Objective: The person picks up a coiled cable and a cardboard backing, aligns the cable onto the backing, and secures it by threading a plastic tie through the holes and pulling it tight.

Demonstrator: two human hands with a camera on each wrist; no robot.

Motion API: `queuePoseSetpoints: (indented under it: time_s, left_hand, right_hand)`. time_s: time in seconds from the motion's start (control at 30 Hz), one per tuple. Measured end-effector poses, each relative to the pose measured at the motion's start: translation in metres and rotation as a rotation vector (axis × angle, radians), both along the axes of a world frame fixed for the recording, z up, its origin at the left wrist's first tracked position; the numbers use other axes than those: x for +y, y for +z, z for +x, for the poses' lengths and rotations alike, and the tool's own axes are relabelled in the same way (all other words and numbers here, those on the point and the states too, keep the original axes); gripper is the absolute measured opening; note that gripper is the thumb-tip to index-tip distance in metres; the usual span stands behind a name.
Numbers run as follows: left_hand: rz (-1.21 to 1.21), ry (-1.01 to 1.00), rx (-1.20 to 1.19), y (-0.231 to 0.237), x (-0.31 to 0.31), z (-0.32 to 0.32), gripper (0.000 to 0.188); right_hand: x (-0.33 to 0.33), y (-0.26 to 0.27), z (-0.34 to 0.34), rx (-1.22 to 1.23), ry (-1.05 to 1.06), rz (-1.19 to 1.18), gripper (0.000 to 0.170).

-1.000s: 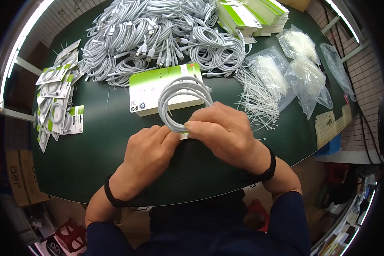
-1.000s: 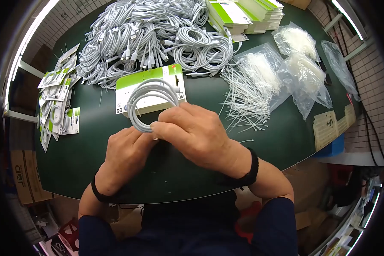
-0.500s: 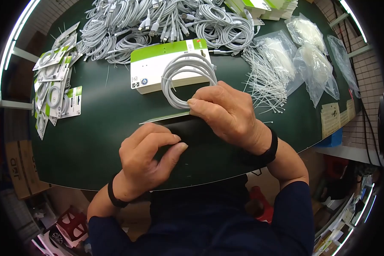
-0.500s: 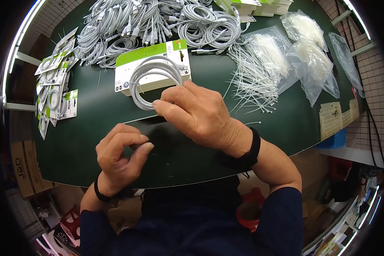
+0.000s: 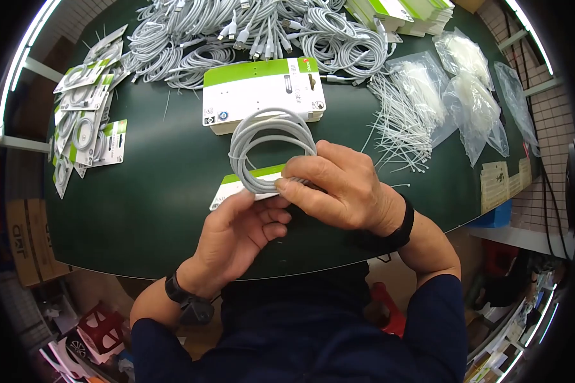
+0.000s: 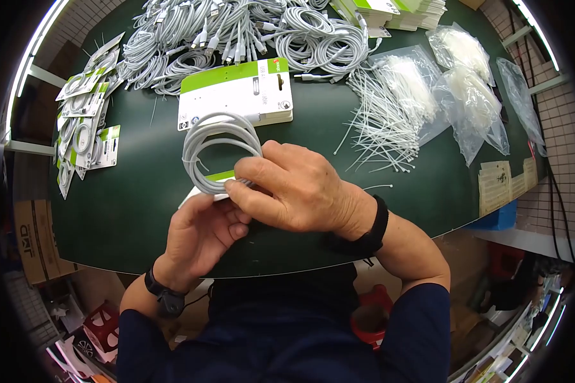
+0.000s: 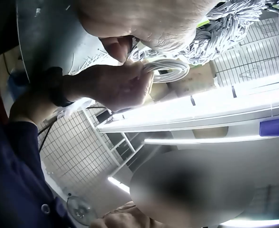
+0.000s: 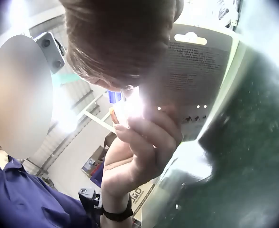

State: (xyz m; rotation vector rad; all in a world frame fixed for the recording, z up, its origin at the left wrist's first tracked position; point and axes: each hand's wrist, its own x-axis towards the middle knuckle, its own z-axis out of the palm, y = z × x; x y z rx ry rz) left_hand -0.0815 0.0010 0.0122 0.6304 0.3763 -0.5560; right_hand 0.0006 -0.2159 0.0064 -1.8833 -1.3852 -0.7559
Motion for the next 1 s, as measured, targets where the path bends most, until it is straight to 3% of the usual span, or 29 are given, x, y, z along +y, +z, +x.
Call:
queuePoseSetpoints:
  time_s: [0.1,0.17,0.27,0.47,0.67,1.0]
  left_hand:
    - [-0.059,0.029,-0.016,-0.013,0.0,-0.006,0.035]
    - [-0.09,0.042,-0.026,-0.016,-0.001,-0.01,0.034]
    - [0.101,0.061,-0.135,0.003,-0.004,-0.013,0.032]
    - [0.179,0.044,-0.288,0.022,-0.009,0.002,0.031]
    - [0.253,0.065,-0.47,0.028,-0.015,0.027,0.031]
    - [0.235,0.024,-0.499,0.023,-0.018,0.046,0.031]
  right_hand:
    - [0.0,0.008,-0.002,-0.005,0.017,-0.053,0.039]
    - [-0.001,0.017,-0.001,0.127,0.017,-0.065,0.036]
    - [-0.004,0.037,-0.001,0.188,-0.01,-0.084,0.034]
    - [0.002,0.067,-0.014,0.177,-0.126,-0.097,0.035]
    - [-0.006,0.052,0.001,0.154,-0.144,-0.049,0.036]
    - [-0.009,0.024,0.014,0.311,-0.078,0.12,0.038]
